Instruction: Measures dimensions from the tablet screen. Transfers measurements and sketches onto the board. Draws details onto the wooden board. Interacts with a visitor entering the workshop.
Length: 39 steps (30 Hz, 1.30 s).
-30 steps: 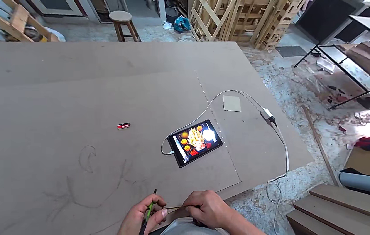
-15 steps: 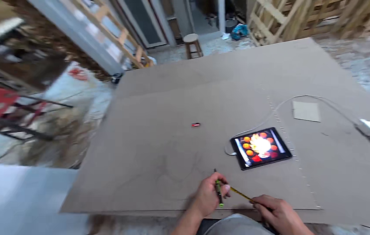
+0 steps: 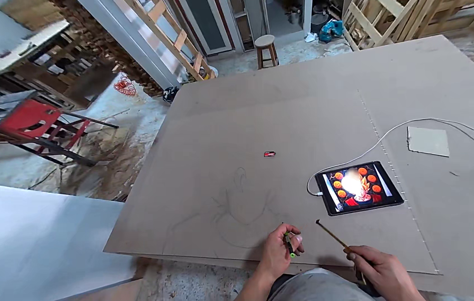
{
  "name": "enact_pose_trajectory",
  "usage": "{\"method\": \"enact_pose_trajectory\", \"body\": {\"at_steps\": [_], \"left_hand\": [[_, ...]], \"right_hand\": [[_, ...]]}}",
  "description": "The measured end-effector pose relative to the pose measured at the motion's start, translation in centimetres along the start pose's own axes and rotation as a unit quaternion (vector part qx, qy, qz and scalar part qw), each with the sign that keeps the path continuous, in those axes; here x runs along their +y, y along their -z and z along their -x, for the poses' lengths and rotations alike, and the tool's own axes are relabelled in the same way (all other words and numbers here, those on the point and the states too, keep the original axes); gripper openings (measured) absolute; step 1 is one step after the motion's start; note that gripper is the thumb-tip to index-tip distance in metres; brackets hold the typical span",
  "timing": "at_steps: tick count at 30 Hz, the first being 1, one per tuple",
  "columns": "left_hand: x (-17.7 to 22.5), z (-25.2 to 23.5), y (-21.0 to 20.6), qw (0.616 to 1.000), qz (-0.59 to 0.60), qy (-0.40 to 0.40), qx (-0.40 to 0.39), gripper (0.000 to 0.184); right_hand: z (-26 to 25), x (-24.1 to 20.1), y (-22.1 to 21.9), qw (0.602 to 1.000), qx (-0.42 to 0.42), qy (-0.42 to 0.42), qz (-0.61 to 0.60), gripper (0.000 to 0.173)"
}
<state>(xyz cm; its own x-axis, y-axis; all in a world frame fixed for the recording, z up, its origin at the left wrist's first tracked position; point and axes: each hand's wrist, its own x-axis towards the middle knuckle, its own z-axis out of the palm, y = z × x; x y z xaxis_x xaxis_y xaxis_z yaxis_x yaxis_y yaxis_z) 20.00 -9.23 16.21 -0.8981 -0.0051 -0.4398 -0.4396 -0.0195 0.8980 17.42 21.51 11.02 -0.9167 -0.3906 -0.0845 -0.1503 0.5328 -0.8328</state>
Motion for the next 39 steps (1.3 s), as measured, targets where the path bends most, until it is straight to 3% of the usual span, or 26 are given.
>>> {"method": "enact_pose_trajectory", "body": {"at_steps": [8, 16, 18, 23, 26, 31, 39], "left_hand": [[-3.2, 0.5, 1.7, 0.987, -0.154, 0.018, 0.048, 0.027], [-6.4, -2.2, 6.4, 0.940, -0.336, 0.033, 0.036, 0.033], [-6.9, -2.8, 7.6, 0.921, -0.388, 0.014, 0.039, 0.033], [-7.5, -8.1, 10.1, 0.892, -0.438, -0.076, 0.077, 0.053], [-7.1, -12.2, 9.9, 0.874, -0.457, -0.104, 0.128, 0.061], [-7.5, -17.8, 8.1, 0.838, -0.483, -0.079, 0.243, 0.065], [-8.8, -18.7, 7.9, 0.813, -0.516, -0.124, 0.237, 0.063]], "right_hand": [[0.8, 3.2, -0.9, 0.972, 0.129, -0.193, 0.030, 0.030], [-2.8, 5.7, -0.8, 0.949, 0.140, -0.257, 0.116, 0.033], [-3.4, 6.5, -1.5, 0.944, 0.168, -0.255, 0.127, 0.031], [-5.5, 7.6, -1.6, 0.929, 0.247, -0.244, 0.128, 0.029], [-5.6, 8.2, -1.2, 0.935, 0.231, -0.235, 0.134, 0.030], [-6.7, 8.6, -0.7, 0.941, 0.216, -0.219, 0.140, 0.030], [-7.6, 8.8, -1.3, 0.930, 0.240, -0.203, 0.189, 0.028]]}}
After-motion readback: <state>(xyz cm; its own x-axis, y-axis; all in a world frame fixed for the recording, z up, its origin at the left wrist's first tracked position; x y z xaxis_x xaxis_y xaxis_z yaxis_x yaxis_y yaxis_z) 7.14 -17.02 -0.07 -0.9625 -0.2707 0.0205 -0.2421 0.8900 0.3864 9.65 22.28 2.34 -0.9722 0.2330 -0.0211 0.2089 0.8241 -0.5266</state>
